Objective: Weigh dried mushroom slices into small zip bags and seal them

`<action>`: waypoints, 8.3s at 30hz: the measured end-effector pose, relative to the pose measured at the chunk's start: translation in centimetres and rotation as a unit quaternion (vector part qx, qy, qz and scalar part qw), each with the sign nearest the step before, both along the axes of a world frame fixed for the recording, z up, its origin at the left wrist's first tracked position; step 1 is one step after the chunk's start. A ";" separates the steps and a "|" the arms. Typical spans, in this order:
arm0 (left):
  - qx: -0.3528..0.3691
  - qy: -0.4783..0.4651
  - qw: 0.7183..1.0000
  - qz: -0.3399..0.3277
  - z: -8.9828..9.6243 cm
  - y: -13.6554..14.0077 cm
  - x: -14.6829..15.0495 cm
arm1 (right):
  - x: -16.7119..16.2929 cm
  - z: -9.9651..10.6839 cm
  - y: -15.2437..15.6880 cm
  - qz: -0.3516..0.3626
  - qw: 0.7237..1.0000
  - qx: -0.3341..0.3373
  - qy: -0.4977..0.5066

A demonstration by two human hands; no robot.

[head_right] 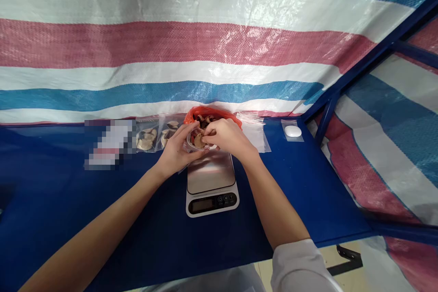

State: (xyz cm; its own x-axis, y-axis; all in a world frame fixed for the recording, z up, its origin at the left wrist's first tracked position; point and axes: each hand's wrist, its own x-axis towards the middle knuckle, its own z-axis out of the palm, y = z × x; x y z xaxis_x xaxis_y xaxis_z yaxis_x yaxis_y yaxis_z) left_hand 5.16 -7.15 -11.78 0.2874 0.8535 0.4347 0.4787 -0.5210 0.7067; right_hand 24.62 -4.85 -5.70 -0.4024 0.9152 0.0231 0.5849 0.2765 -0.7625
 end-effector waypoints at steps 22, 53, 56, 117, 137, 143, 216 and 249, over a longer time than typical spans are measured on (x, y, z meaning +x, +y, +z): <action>0.047 -0.039 0.998 0.014 -0.1 0.3 0.1 | 0.8 1.3 -0.6 -0.006 0.997 0.073 0.014; 0.042 -0.054 0.998 -0.010 0.0 0.1 -0.1 | 1.0 0.9 -0.1 0.042 0.998 0.045 0.000; 0.034 -0.052 0.998 -0.025 0.1 0.2 -0.2 | 1.0 0.5 0.0 0.048 0.998 0.017 0.022; -0.034 -0.069 0.997 0.020 1.4 0.0 -0.7 | 0.2 -4.1 2.3 -0.094 0.942 0.138 -0.292; -0.056 -0.076 0.995 0.022 1.4 -0.1 -0.6 | 0.9 -4.2 2.8 -0.108 0.971 0.099 -0.191; -0.046 -0.076 0.996 0.018 1.4 -0.1 -0.6 | 0.9 -4.2 2.8 -0.061 0.976 0.107 -0.180; -0.059 -0.092 0.994 0.005 2.0 0.1 -1.1 | 0.6 -2.0 1.3 0.014 0.936 0.172 -0.307; -0.064 -0.110 0.992 -0.008 1.3 0.1 -1.0 | -0.7 -3.9 1.7 -0.047 0.919 0.146 -0.362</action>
